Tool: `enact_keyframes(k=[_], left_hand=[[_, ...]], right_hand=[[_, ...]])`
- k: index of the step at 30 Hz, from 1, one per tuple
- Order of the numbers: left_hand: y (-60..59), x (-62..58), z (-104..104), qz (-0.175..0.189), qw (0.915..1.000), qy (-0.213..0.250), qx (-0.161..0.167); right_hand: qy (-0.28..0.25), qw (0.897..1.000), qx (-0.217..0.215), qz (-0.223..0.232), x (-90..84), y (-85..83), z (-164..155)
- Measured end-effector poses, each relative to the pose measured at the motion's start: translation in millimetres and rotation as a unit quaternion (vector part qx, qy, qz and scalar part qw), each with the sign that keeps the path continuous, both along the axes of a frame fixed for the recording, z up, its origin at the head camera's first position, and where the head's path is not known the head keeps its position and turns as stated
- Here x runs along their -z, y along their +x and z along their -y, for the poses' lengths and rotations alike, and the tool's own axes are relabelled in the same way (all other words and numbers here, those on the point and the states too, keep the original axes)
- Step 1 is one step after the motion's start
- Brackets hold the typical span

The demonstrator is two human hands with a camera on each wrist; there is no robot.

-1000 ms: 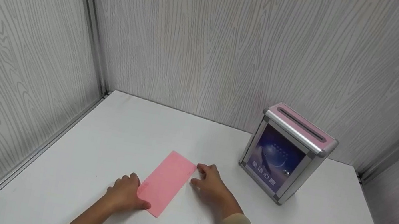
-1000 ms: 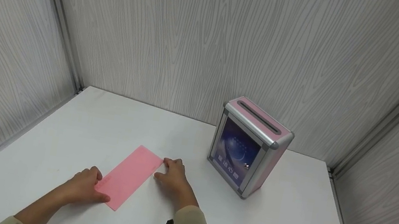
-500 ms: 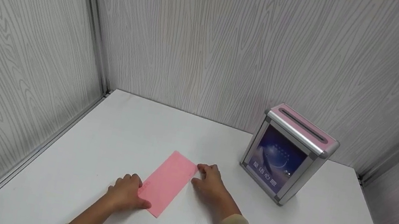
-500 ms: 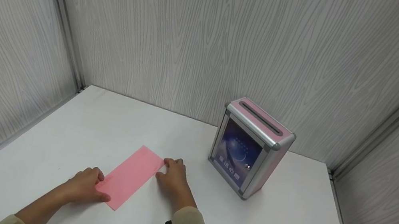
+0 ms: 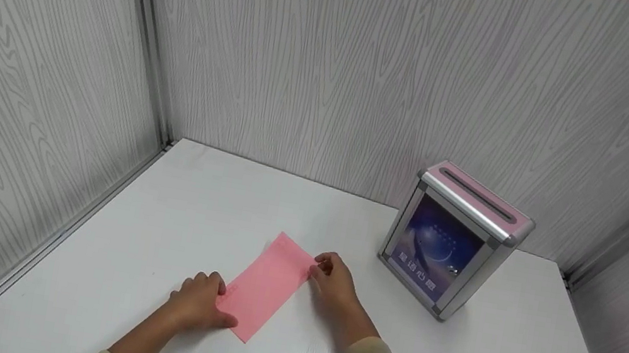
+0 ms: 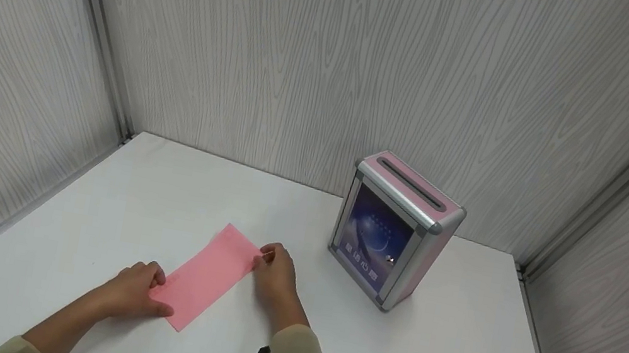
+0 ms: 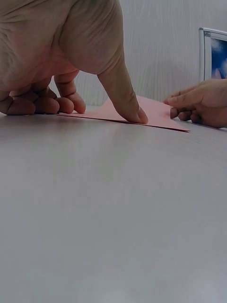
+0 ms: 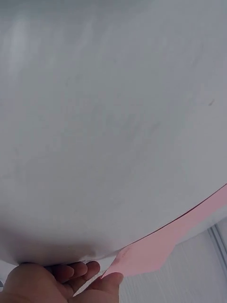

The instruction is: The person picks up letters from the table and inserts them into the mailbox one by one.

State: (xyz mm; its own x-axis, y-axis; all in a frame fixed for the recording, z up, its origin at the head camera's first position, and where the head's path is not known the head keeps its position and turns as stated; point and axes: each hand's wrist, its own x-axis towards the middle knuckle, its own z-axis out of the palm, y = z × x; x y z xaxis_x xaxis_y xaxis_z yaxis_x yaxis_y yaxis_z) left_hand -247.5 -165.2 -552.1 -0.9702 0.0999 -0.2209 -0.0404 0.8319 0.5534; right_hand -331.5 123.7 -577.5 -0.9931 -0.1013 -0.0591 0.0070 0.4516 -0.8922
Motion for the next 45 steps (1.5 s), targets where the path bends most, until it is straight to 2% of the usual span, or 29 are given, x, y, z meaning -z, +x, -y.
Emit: enact_keyframes(k=[6,17,20,23,26,32,36,40,42,45], left_hand=[[1.0,0.7,2,0.000,1.0000,0.007,0.001],[3.2,-0.1,4,-0.012,0.9999,-0.001,0.004],[3.8,-1.7,7,-0.011,0.9998,0.016,0.010],[3.3,-4.2,12,-0.005,0.9976,0.068,0.014],[1.8,-7.1,20,0.012,0.9907,0.133,0.025],[-6.1,-10.4,35,0.075,0.9675,0.230,0.075],[-13.4,-9.9,42,0.098,0.9537,0.265,0.103],[-19.3,-9.7,42,0.112,0.9427,0.294,0.110],[-21.3,-10.5,41,0.118,0.9397,0.303,0.108],[-23.2,-13.6,37,0.115,0.9407,0.302,0.104]], right_hand=[[-0.027,0.999,0.045,0.015,-1.7,-0.2,1],[-0.096,0.992,0.085,0.019,1.6,-1.3,-8],[-0.106,0.990,0.095,0.018,1.1,-0.5,-8],[-0.107,0.989,0.097,0.014,0.0,0.3,-9],[-0.113,0.989,0.098,0.016,-0.7,0.3,-10],[-0.146,0.983,0.112,0.015,2.6,-3.2,-12],[-0.170,0.978,0.121,0.011,5.4,-2.8,-13],[-0.193,0.973,0.129,0.015,7.1,-2.0,-16],[-0.208,0.969,0.131,0.018,6.9,-2.7,-18],[-0.227,0.964,0.133,0.026,4.4,-3.3,-21]])
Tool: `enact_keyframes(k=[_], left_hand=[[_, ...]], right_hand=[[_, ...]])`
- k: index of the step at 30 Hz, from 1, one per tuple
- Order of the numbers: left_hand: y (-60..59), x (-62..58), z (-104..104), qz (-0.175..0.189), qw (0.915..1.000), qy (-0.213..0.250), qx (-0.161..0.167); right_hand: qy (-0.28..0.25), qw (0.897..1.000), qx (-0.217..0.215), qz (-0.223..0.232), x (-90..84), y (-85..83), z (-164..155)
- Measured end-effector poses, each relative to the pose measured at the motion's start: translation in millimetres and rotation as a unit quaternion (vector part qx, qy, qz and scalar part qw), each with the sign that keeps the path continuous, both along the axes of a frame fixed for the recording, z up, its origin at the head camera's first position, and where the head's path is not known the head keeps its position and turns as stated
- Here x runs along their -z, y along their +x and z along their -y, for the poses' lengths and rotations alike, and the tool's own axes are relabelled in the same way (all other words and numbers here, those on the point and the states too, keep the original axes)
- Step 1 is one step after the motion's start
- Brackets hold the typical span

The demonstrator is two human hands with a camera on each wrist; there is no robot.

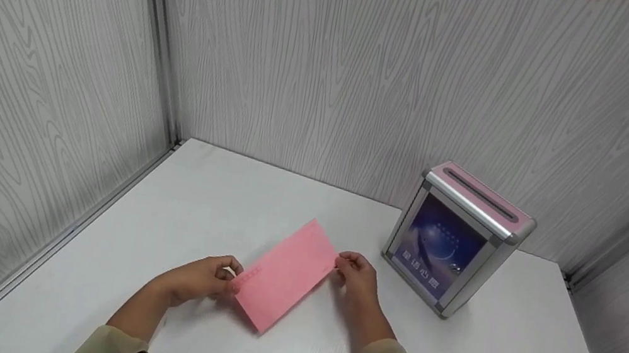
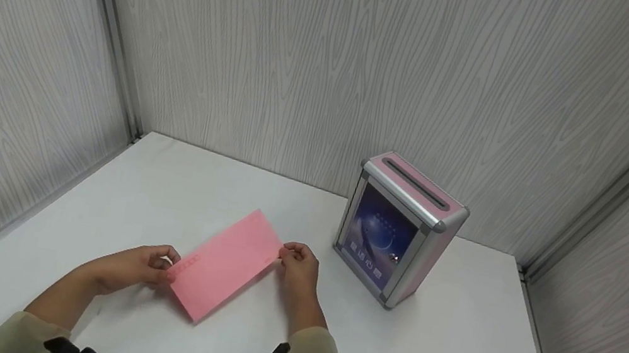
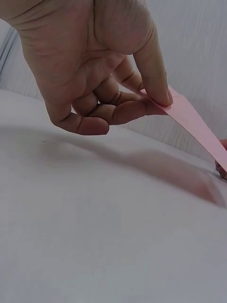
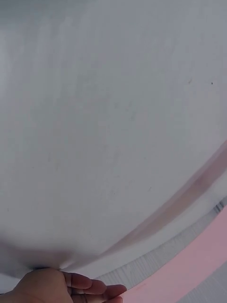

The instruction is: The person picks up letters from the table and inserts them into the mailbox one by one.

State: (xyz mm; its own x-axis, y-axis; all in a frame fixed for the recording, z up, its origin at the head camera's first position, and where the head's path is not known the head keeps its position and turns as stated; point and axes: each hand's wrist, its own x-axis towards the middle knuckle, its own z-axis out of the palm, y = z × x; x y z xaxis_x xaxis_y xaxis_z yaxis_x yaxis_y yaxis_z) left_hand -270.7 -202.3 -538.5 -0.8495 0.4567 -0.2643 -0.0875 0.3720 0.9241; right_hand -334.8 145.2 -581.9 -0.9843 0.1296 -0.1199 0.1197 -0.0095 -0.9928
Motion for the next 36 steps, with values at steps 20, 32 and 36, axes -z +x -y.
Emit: enact_keyframes(k=[20,32,36], left_hand=[[-9.6,-14.8,-30,-0.008,0.9985,0.002,0.053],[-11.1,-20.6,-64,-0.028,0.9964,0.001,0.081],[-10.9,-25.0,-79,-0.028,0.9957,-0.002,0.088]], right_hand=[[-0.063,0.996,-0.026,-0.051,-64.2,17.8,-30],[0.016,0.996,-0.008,-0.085,-120.2,34.9,-54],[0.061,0.993,-0.013,-0.102,-138.8,43.9,-63]])
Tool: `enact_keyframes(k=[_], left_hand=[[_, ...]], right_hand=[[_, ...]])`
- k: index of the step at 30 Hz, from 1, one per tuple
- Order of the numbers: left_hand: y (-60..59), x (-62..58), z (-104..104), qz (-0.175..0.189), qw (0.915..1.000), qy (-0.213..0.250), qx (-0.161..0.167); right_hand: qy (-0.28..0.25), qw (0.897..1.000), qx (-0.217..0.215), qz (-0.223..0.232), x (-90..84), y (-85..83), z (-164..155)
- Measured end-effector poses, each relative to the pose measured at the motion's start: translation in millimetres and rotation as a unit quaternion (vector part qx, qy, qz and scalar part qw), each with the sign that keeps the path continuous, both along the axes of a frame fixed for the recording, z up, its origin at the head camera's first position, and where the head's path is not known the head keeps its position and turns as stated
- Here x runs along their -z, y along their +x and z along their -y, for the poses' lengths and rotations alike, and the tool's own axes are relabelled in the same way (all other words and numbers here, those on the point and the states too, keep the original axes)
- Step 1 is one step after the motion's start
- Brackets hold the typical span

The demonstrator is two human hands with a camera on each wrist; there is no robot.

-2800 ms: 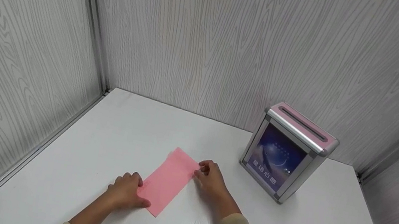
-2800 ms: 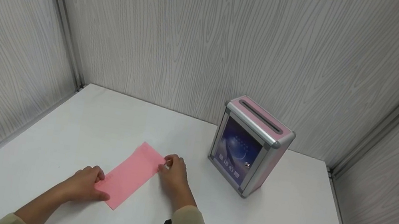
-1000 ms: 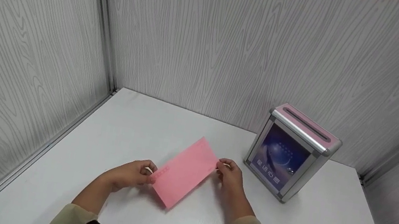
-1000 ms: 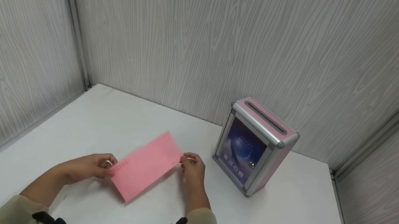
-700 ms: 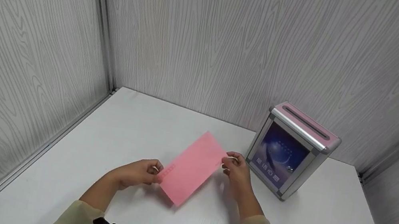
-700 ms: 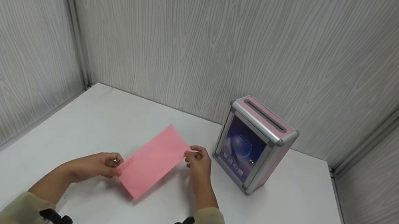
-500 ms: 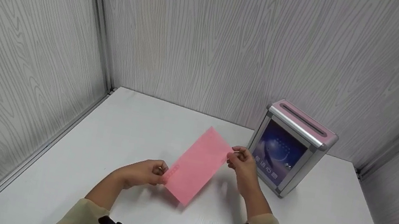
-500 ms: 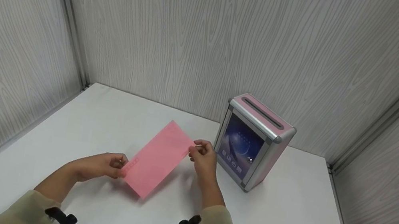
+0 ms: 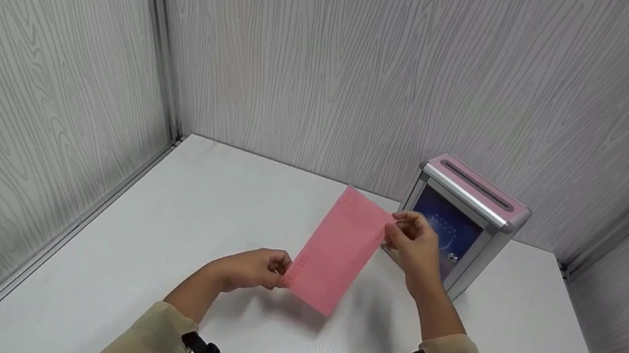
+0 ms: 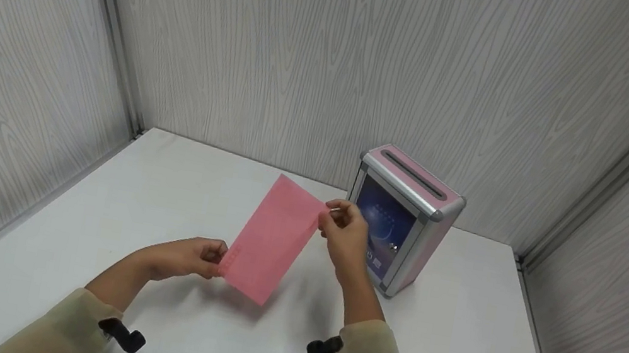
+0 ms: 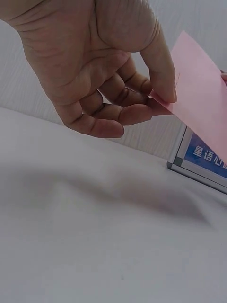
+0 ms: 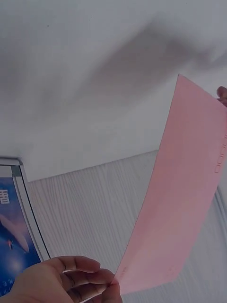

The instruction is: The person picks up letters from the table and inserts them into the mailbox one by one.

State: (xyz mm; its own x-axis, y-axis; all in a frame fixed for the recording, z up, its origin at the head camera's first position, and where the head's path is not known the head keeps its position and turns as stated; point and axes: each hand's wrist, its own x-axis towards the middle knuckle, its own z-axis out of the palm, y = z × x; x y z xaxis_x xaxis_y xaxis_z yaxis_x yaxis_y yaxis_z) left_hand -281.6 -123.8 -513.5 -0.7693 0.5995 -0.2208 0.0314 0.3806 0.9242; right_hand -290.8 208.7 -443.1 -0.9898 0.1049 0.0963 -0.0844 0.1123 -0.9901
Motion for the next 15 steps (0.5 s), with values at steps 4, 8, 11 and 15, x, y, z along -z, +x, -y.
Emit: enact_keyframes(k=[4,8,11,15], left_hand=[[-0.7,-3.9,-13,0.002,0.9999,-0.006,0.012],[-1.2,-8.7,-23,0.010,0.9998,0.001,0.019],[-2.1,-13.1,-29,0.011,0.9996,0.009,0.023],[-4.5,-18.3,-36,0.003,0.9995,0.012,0.030]], right_hand=[[0.047,0.999,0.002,-0.019,-13.9,7.5,-9],[0.069,0.997,0.003,-0.035,-24.2,13.8,-16],[0.072,0.996,0.002,-0.043,-29.9,18.1,-20],[0.086,0.995,0.004,-0.047,-36.1,25.3,-26]])
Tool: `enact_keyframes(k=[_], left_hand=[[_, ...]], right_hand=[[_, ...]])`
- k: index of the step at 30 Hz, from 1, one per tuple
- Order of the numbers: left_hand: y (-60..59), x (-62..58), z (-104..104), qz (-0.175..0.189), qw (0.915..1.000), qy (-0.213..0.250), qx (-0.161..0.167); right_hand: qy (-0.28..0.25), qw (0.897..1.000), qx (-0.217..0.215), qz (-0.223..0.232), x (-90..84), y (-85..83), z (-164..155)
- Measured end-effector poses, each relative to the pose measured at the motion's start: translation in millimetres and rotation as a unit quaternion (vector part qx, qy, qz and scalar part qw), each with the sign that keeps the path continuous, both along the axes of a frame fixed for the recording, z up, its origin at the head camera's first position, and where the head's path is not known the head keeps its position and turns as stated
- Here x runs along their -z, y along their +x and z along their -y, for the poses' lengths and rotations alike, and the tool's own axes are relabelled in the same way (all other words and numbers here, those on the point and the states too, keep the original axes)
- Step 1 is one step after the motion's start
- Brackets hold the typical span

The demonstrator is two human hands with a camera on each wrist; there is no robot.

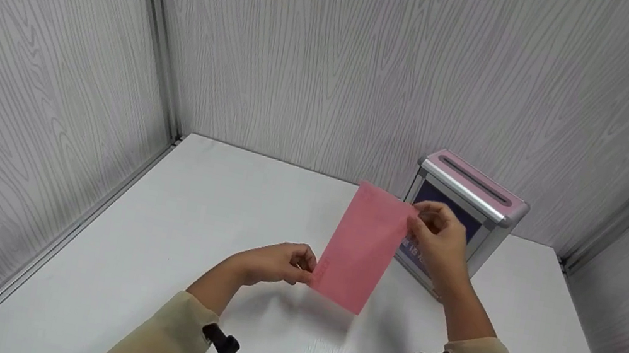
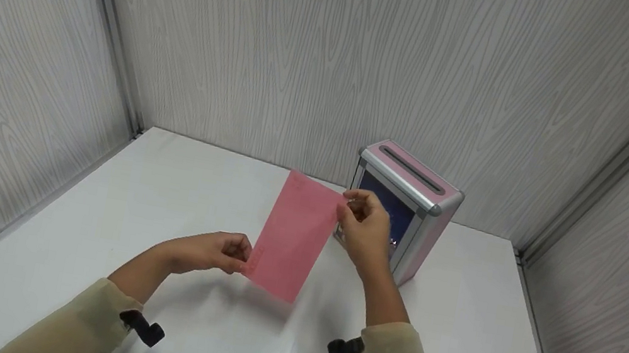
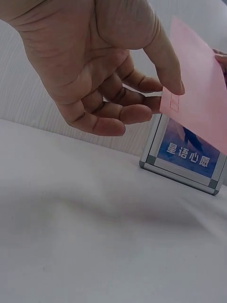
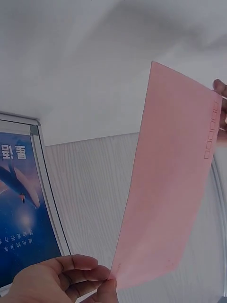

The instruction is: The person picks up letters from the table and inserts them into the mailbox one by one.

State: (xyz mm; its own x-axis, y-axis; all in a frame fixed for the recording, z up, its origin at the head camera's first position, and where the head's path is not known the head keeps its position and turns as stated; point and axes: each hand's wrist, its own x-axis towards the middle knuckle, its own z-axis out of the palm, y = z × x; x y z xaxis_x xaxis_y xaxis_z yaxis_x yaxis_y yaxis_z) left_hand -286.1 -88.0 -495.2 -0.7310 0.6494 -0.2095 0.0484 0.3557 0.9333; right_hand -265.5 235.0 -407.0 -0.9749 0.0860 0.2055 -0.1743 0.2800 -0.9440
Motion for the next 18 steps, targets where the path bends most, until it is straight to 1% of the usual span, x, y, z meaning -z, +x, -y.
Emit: enact_keyframes(k=[4,7,9,13,16,18], left_hand=[[-4.7,-5.5,-5,-0.017,0.9998,-0.006,-0.007],[-8.7,-14.3,-11,-0.038,0.9991,-0.002,-0.022],[-11.5,-23.6,-16,-0.053,0.9980,0.011,-0.034],[-17.3,-47.2,-29,-0.081,0.9940,0.046,-0.057],[-19.7,-65.1,-39,-0.102,0.9903,0.062,-0.070],[-20.5,-74.8,-45,-0.113,0.9881,0.071,-0.076]], right_hand=[[0.028,1.000,0.008,-0.009,-3.3,4.2,-6],[0.047,0.999,0.009,-0.017,-3.6,6.0,-8],[0.057,0.998,0.005,-0.022,-3.4,7.4,-9],[0.078,0.997,-0.010,-0.026,-3.6,11.4,-9],[0.096,0.995,-0.015,-0.025,-3.3,14.6,-8],[0.104,0.994,-0.019,-0.027,-3.5,16.9,-8]])
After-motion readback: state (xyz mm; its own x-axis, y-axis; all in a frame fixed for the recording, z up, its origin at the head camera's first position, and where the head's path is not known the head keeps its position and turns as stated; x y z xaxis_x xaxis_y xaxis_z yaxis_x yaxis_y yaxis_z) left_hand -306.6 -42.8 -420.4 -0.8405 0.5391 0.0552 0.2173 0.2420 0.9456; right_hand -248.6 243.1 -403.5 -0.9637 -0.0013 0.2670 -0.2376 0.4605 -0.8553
